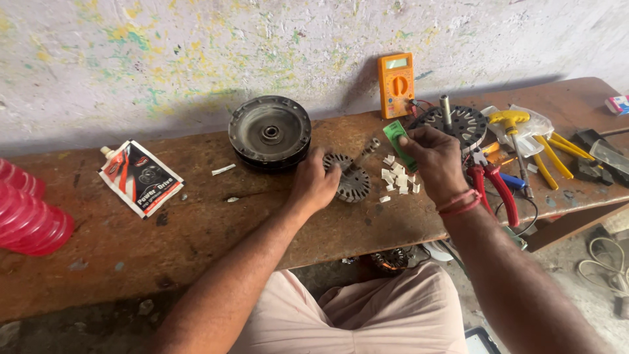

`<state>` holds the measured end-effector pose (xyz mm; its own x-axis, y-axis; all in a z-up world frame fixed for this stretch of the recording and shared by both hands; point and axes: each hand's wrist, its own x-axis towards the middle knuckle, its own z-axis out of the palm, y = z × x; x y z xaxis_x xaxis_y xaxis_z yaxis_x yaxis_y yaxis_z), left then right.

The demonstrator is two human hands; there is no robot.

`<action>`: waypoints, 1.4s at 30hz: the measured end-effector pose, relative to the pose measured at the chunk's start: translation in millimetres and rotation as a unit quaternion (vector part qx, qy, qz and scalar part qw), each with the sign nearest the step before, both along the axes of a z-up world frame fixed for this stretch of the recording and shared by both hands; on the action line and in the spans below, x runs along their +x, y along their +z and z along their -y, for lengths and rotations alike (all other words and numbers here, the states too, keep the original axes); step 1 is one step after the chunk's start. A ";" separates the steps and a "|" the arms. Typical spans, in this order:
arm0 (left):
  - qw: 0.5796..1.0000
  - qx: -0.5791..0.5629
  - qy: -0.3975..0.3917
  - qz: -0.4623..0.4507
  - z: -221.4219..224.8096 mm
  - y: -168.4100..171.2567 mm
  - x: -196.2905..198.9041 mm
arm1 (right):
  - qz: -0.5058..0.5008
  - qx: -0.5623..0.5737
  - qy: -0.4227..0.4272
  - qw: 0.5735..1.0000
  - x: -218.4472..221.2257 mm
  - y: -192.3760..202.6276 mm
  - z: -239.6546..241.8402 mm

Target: The person inserts small white plastic spacers into the slots of a motor armature while seated at a workbench. They repeatedly pick up spacers and press them into place around the rotor, occasionally rotating the armature to access different slots.

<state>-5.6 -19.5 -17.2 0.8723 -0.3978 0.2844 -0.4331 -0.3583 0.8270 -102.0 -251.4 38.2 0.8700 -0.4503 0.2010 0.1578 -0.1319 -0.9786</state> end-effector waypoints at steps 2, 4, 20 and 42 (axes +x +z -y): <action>0.997 0.017 0.025 -0.077 12.7 3.0 10.2 | -0.028 -0.021 -0.009 0.999 11.5 1.7 -2.2; 0.990 0.020 0.031 -0.135 23.3 4.8 19.3 | 0.010 -0.231 -0.030 0.972 24.7 4.7 -3.0; 0.993 -0.026 0.040 0.110 47.2 -0.4 26.5 | -0.013 -0.156 0.160 0.975 54.9 -13.1 3.2; 0.990 0.001 0.018 0.139 56.1 -16.8 42.4 | -0.052 -0.303 -0.054 0.950 39.9 -15.8 -22.3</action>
